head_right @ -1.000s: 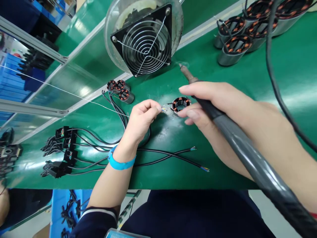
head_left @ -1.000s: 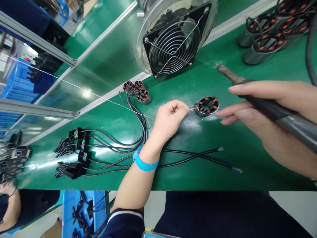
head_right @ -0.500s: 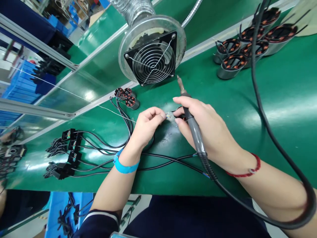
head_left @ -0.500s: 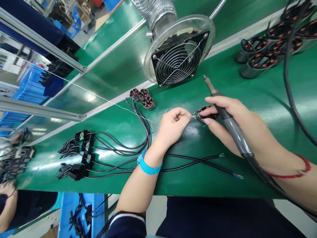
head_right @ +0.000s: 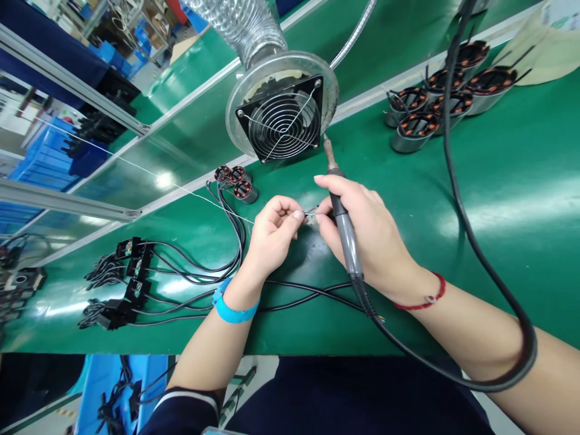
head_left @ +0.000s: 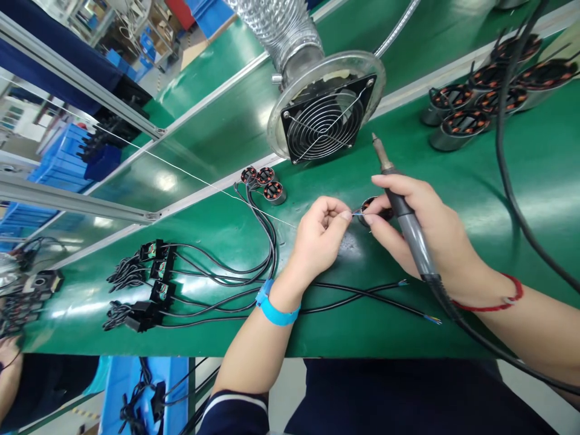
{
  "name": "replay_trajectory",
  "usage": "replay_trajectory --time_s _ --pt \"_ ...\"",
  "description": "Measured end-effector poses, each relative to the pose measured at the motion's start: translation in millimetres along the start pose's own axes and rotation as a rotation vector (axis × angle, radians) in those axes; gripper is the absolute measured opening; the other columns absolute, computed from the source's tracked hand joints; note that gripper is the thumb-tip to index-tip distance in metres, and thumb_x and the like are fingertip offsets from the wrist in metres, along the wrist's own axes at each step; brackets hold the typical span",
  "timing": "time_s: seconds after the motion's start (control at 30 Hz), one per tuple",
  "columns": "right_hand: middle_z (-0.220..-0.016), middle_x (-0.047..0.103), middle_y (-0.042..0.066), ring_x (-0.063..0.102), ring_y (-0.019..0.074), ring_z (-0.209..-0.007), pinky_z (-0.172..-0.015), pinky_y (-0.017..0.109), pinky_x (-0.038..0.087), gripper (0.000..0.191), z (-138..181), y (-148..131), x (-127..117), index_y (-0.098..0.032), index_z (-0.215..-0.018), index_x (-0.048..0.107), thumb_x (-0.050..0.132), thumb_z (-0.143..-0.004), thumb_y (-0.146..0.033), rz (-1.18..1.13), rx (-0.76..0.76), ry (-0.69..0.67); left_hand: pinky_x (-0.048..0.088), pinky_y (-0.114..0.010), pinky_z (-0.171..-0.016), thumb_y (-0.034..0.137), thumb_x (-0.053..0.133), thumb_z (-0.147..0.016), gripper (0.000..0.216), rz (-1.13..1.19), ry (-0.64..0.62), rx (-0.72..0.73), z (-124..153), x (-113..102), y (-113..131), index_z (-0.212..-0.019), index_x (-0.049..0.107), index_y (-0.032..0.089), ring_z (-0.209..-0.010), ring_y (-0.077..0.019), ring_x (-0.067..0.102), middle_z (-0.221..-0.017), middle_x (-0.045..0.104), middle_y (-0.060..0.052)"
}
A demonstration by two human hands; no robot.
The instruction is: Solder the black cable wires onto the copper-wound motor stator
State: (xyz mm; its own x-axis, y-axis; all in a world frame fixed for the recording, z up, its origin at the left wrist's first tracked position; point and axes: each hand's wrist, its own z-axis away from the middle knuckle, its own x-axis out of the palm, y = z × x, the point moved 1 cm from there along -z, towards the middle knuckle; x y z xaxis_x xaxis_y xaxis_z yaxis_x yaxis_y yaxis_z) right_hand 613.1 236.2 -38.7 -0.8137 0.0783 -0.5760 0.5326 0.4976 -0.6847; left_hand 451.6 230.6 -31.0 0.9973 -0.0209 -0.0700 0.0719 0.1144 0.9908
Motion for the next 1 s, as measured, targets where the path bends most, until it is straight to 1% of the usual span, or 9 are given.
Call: replay_trajectory --time_s 0.17,0.27,0.43,0.5,0.57,0.73,0.8,0.9,1.0 --pt "-0.094 0.071 0.000 0.071 0.0232 -0.092 -0.088 0.040 0.057 0.049 -0.9 7.2 1.4 -0.030 -0.137 0.052 0.063 -0.089 -0.025 -0.126 0.018 0.011 0.040 -0.020 -0.059 0.024 0.063 -0.088 0.010 -0.013 -0.005 0.055 -2.4 0.1 -9.5 -0.083 0.059 0.017 -0.061 -0.0073 0.049 -0.075 0.060 0.003" --pt "-0.093 0.071 0.000 0.071 0.0220 -0.090 -0.087 0.040 0.058 0.049 -1.6 9.8 1.6 -0.030 -0.136 0.053 0.064 -0.089 -0.025 -0.161 0.015 0.008 0.043 -0.021 -0.061 0.025 0.062 -0.089 0.009 -0.067 -0.012 0.139 -2.6 0.3 -12.3 -0.084 0.059 0.018 -0.064 -0.0084 0.052 -0.076 0.061 0.002" --pt "-0.090 0.071 -0.001 0.072 0.0204 -0.086 -0.084 0.037 0.060 0.047 -3.1 11.8 1.6 -0.030 -0.134 0.054 0.064 -0.088 -0.023 -0.181 0.020 -0.002 0.047 -0.024 -0.073 0.017 0.058 -0.092 0.009 -0.296 -0.004 0.440 -0.3 0.0 -8.6 -0.083 0.061 0.019 -0.079 -0.0123 0.059 -0.082 0.065 -0.001" --pt "-0.088 0.070 -0.002 0.072 0.0192 -0.083 -0.081 0.035 0.060 0.048 -3.5 12.4 1.0 -0.030 -0.134 0.054 0.064 -0.088 -0.022 -0.193 0.021 -0.002 0.047 -0.025 -0.074 0.014 0.057 -0.092 0.011 -0.393 -0.013 0.566 0.6 -0.1 -6.8 -0.083 0.062 0.019 -0.080 -0.0127 0.060 -0.083 0.066 -0.002" --pt "-0.087 0.070 -0.003 0.071 0.0190 -0.083 -0.079 0.034 0.060 0.048 -3.4 12.5 -0.4 -0.029 -0.134 0.054 0.064 -0.088 -0.022 -0.190 0.006 -0.006 0.047 -0.025 -0.072 0.011 0.057 -0.091 0.012 -0.475 -0.018 0.639 1.1 -0.2 -5.9 -0.082 0.062 0.019 -0.078 -0.0125 0.059 -0.081 0.066 -0.001" --pt "-0.093 0.072 0.001 0.070 0.0234 -0.088 -0.082 0.040 0.056 0.040 -1.4 12.9 -7.2 -0.028 -0.132 0.056 0.059 -0.093 -0.021 -0.003 -0.157 -0.014 0.045 -0.023 -0.066 0.008 0.058 -0.087 0.014 -0.567 0.027 0.622 2.0 0.3 -4.6 -0.078 0.059 0.018 -0.070 -0.0112 0.056 -0.074 0.061 0.001" --pt "-0.095 0.074 0.002 0.069 0.0249 -0.087 -0.079 0.042 0.055 0.042 -0.6 14.9 -8.8 -0.028 -0.134 0.054 0.055 -0.094 -0.016 0.084 -0.228 -0.029 0.045 -0.022 -0.066 0.007 0.058 -0.086 0.014 -0.563 0.036 0.605 2.1 0.8 -4.4 -0.077 0.059 0.018 -0.069 -0.0109 0.055 -0.073 0.060 0.002" --pt "-0.103 0.075 0.004 0.068 0.0265 -0.089 -0.075 0.042 0.054 0.049 -0.6 18.5 -9.2 -0.026 -0.139 0.049 0.050 -0.092 -0.010 0.111 -0.284 -0.086 0.046 -0.023 -0.068 0.007 0.057 -0.086 0.015 -0.565 0.051 0.553 1.5 1.0 -5.6 -0.076 0.058 0.019 -0.071 -0.0112 0.056 -0.074 0.061 0.001" --pt "-0.109 0.073 0.005 0.067 0.0266 -0.093 -0.077 0.042 0.055 0.051 -2.0 19.7 -9.8 -0.025 -0.141 0.046 0.049 -0.092 -0.009 0.095 -0.297 -0.135 0.047 -0.024 -0.071 0.007 0.057 -0.084 0.015 -0.571 0.074 0.475 0.5 0.6 -7.3 -0.076 0.058 0.019 -0.073 -0.0122 0.058 -0.076 0.062 0.000"
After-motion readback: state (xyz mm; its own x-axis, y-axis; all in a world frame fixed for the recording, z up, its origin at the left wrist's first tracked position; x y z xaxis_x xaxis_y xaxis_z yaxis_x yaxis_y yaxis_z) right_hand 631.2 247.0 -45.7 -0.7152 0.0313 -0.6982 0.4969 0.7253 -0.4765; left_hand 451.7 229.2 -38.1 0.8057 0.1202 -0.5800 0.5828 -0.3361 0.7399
